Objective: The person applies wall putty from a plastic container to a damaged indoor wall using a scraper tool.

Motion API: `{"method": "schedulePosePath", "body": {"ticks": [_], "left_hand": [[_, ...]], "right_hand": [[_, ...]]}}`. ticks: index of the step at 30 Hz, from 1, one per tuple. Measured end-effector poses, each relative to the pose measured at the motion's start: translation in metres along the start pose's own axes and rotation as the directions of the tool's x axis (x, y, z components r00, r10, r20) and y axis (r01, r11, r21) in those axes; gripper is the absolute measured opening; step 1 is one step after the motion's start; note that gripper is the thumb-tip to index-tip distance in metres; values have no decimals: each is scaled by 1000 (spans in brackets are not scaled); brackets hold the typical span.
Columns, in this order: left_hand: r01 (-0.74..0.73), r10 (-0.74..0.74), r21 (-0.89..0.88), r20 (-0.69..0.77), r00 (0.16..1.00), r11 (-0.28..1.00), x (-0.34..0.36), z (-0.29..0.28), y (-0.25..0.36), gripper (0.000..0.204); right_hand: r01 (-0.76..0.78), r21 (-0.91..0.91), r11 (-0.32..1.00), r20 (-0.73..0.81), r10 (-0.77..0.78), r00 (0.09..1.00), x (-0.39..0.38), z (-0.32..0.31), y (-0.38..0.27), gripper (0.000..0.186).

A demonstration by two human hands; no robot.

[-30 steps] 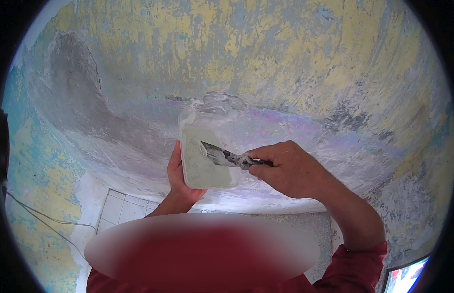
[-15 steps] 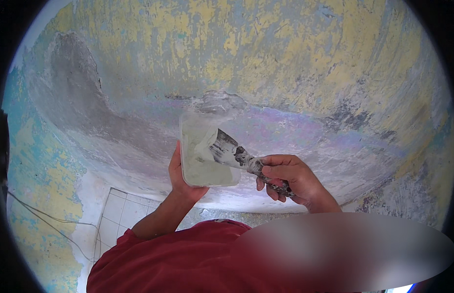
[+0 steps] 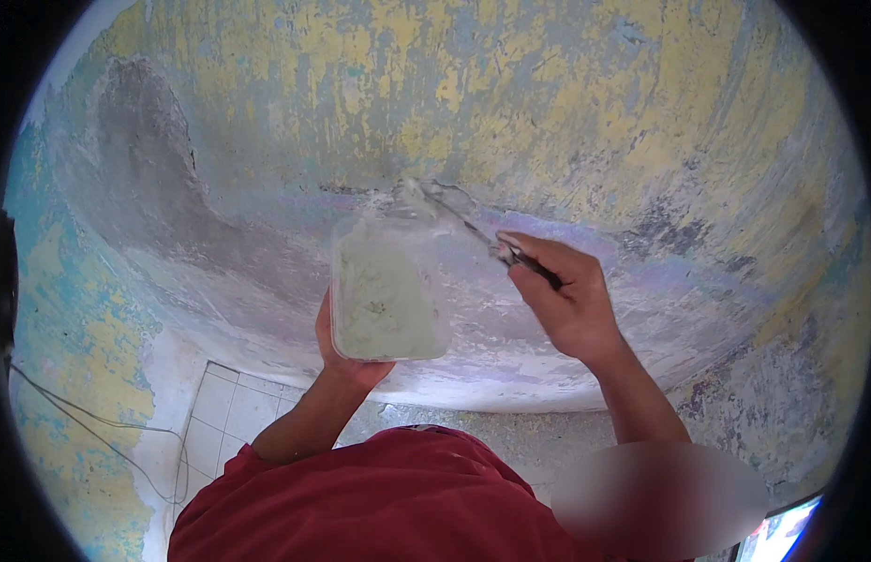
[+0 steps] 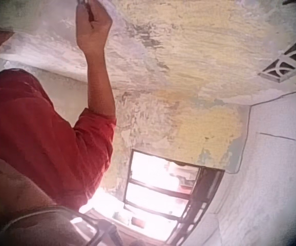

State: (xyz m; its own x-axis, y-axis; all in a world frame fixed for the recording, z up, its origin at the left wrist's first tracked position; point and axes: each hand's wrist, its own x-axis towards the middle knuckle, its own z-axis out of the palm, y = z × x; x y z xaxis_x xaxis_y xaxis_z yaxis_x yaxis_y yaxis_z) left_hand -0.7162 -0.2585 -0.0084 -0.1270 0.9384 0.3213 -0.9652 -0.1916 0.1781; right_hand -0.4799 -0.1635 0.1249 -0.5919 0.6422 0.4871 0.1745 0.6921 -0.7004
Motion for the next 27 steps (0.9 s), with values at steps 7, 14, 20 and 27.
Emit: {"method": "schedulePosePath", "body": {"ticks": [7, 14, 20, 27], "left_hand": [[-27, 26, -16, -39, 999, 1000, -6, -11, 8, 58], [-46, 45, -19, -51, 998, 999, -2, -12, 13, 58], [-41, 41, -4, -54, 998, 999, 0, -16, 20, 58], [22, -24, -45, -46, 999, 999, 0, -8, 17, 59]], "right_hand": [[497, -825, 271, 278, -570, 773, 33, 3, 51, 51], [328, -924, 195, 250, -339, 907, 26, -27, 68, 58], [255, -944, 209, 178, -328, 928, -26, -77, 68, 52], [129, -849, 512, -73, -356, 931, -42, -33, 21, 46]]}}
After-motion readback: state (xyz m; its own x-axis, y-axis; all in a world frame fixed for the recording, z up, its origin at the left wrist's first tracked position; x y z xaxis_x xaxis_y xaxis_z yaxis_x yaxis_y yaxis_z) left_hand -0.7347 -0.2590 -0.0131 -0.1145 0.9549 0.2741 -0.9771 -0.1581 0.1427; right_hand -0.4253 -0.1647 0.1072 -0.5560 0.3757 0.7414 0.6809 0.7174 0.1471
